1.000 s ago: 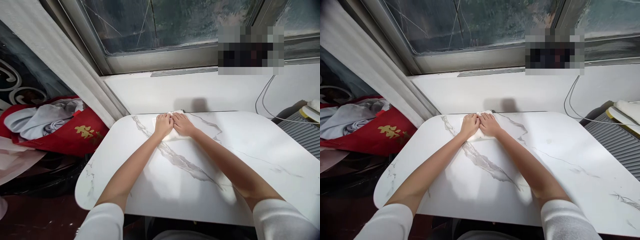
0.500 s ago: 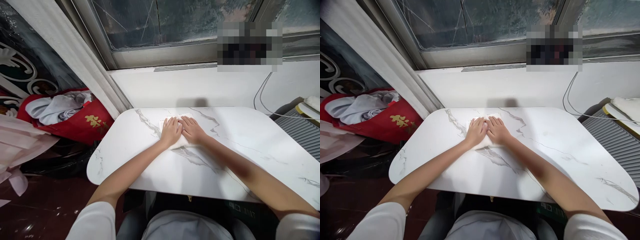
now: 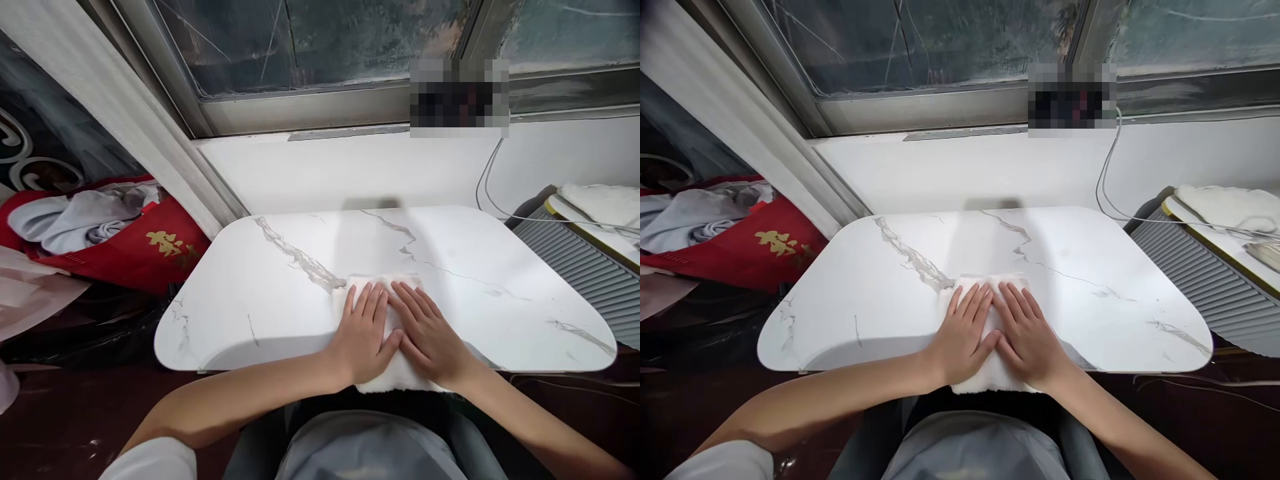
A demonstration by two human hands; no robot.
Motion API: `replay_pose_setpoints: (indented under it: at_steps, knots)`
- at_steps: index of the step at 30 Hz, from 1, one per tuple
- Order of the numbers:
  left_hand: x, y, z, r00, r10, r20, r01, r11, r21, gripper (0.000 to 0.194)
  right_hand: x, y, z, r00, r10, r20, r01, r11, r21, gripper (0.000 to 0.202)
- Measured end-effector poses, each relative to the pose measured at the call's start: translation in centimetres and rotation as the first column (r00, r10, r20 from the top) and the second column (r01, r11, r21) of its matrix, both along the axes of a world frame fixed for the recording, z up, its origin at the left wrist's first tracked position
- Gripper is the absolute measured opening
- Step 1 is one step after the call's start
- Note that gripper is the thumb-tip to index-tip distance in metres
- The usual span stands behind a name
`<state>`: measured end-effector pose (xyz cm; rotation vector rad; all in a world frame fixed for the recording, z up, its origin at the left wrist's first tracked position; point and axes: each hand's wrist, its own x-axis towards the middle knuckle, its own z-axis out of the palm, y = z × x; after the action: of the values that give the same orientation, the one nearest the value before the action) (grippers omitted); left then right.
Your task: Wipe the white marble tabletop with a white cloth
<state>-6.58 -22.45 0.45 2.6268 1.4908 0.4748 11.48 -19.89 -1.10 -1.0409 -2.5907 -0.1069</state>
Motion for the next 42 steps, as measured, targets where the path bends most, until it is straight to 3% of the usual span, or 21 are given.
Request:
replay_pose_setpoints:
  at_steps: [3,6,9,12,16,18,21,25,29,32,37,42]
  knots:
    - [0.6,0.9,0.0,0.999,0.035,0.003,-0.035,0.999,-0.015,0.059,0.2,0.6,-0.2,0.999,-0.042,0.02,0.042,0.999,-0.003,0.065]
    - [1.5,3.4,-0.2,0.997,0.074,0.011,-0.073,0.997,-0.027,0.057,0.1,2.9,-0.6,0.992,-0.11,0.068,0.112,0.994,-0.016,0.062]
    - [2.2,8.0,-0.7,0.991,0.129,0.019,-0.128,0.991,-0.047,0.054,-0.2,7.0,-0.5,0.968,-0.211,0.134,0.222,0.972,-0.075,0.06]
    - [2.4,14.0,-1.0,0.989,0.149,0.025,-0.148,0.988,-0.039,0.051,-0.9,12.3,0.2,0.932,-0.32,0.17,0.347,0.924,-0.16,0.059]
    - [2.5,21.1,-1.1,0.983,0.178,0.042,-0.177,0.984,-0.031,0.05,-1.6,19.4,1.0,0.932,-0.331,0.147,0.355,0.915,-0.191,0.059]
    - [2.7,23.4,-1.0,0.973,0.225,0.044,-0.223,0.974,-0.046,0.05,-1.7,22.0,0.9,0.939,-0.324,0.118,0.341,0.919,-0.195,0.059]
    - [2.9,24.9,-0.9,0.962,0.271,0.042,-0.269,0.962,-0.055,0.05,-1.5,24.3,0.4,0.947,-0.308,0.09,0.32,0.927,-0.194,0.058]
    - [3.1,24.6,-0.9,0.963,0.265,0.039,-0.264,0.964,-0.025,0.05,-1.2,24.3,0.1,0.952,-0.299,0.074,0.307,0.935,-0.178,0.058]
    - [3.8,22.4,-1.0,0.968,0.25,0.035,-0.249,0.968,-0.025,0.05,-0.3,21.3,0.2,0.948,-0.303,0.098,0.316,0.933,-0.173,0.057]
    - [5.1,18.8,-1.1,0.976,0.217,0.026,-0.217,0.976,-0.011,0.05,1.4,17.4,0.1,0.953,-0.284,0.107,0.297,0.945,-0.137,0.058]
    - [8.6,10.3,-1.1,0.988,0.155,-0.004,-0.155,0.988,-0.011,0.054,5.8,9.0,-0.3,0.977,-0.206,0.056,0.209,0.977,-0.045,0.057]
    - [11.0,4.5,-0.8,1.0,-0.001,0.006,0.001,1.0,0.013,0.056,8.7,1.4,0.3,0.953,-0.286,0.098,0.289,0.957,-0.017,0.063]
